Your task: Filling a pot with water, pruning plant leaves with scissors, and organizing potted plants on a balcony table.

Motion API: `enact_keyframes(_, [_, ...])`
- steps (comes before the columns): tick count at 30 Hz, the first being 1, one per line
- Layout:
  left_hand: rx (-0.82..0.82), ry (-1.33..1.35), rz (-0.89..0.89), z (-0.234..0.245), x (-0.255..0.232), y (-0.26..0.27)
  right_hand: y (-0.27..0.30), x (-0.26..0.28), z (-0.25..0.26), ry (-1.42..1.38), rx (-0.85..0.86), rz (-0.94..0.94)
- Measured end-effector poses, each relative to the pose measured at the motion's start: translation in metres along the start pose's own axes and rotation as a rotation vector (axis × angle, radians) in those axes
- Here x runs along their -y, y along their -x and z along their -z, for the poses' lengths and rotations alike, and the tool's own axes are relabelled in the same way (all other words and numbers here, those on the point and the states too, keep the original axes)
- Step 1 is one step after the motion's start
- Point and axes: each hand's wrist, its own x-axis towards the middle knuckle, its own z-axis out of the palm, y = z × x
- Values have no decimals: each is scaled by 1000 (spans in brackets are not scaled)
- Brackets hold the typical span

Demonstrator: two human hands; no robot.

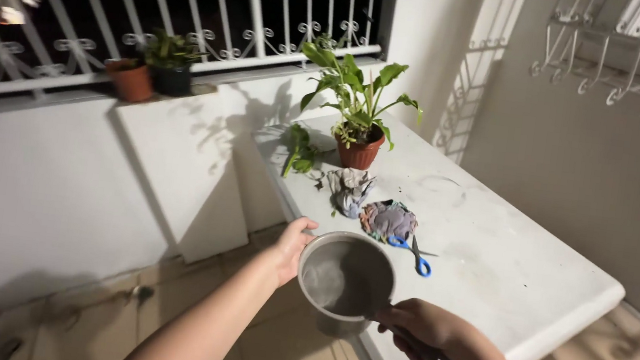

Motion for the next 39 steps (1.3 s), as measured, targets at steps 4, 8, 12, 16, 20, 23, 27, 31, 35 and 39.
enact_keyframes(4, [-4, 41, 57, 48, -22, -93, -113, 9, 17, 51, -120, -62])
enact_keyframes(8, [-102, 69, 35, 89, -36, -159, -205, 19, 38, 124, -225, 2])
enact_keyframes(12, [-175, 80, -1, 134, -51, -227, -270, 46, 56, 191, -290, 59])
enact_keyframes(16, [-135, 148, -17, 165, -52, -279, -315, 54, 68, 175, -322, 109])
enact_keyframes(20, [-145, 149, 41, 187, -48, -327, -345, 62, 75, 206, -358, 81])
enact_keyframes(23, [-112, 159, 82, 186, -40, -350, -353, 61, 76, 212, -392, 39])
enact_keyframes(27, [-61, 176, 74, 176, -43, -374, -355, 63, 76, 188, -466, -49])
enact_keyframes(31, [-26, 93, 121, 155, -55, -383, -356, 61, 82, 206, -582, -63])
enact_keyframes(35, [17, 80, 178, 132, -50, -411, -354, 57, 98, 331, -699, -95])
enact_keyframes(39, [16, 76, -3, 102, -43, -438, -348, 50, 121, 380, -828, -101])
